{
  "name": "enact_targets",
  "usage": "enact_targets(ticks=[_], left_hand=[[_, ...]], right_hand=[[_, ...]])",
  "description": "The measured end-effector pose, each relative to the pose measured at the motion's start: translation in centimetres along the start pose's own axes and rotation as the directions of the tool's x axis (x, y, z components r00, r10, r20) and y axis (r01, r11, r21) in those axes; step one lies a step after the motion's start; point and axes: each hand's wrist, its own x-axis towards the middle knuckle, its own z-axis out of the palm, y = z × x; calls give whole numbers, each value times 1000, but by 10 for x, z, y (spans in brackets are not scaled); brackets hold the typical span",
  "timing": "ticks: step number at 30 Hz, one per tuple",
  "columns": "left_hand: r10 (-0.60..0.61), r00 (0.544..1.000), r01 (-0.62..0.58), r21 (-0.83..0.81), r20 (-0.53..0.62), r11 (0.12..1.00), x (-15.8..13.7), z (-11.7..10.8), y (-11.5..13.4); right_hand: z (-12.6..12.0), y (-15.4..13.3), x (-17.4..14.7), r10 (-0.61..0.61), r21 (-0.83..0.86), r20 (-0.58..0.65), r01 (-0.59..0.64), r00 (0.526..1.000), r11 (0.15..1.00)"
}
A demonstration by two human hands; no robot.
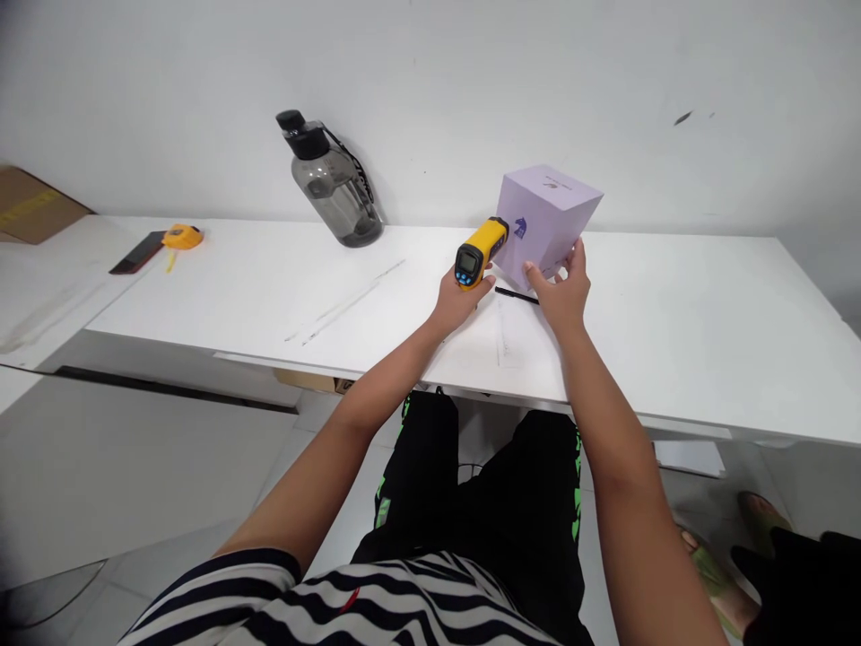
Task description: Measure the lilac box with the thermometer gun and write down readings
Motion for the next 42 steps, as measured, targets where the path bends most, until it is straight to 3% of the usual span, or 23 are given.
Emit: enact_targets(ticks=[11, 18, 42], left_hand=[[-38, 995, 41, -33, 90, 999, 1, -1, -1], [-121, 988, 127, -58, 96, 990, 3, 1, -4], [-139, 983, 145, -35, 123, 989, 5, 0, -6]], right_hand=[[-4, -3, -2, -39, -13, 59, 40, 997, 999], [-8, -4, -1, -45, -26, 72, 47, 996, 999], [-9, 3, 1, -38, -19, 85, 40, 996, 999]])
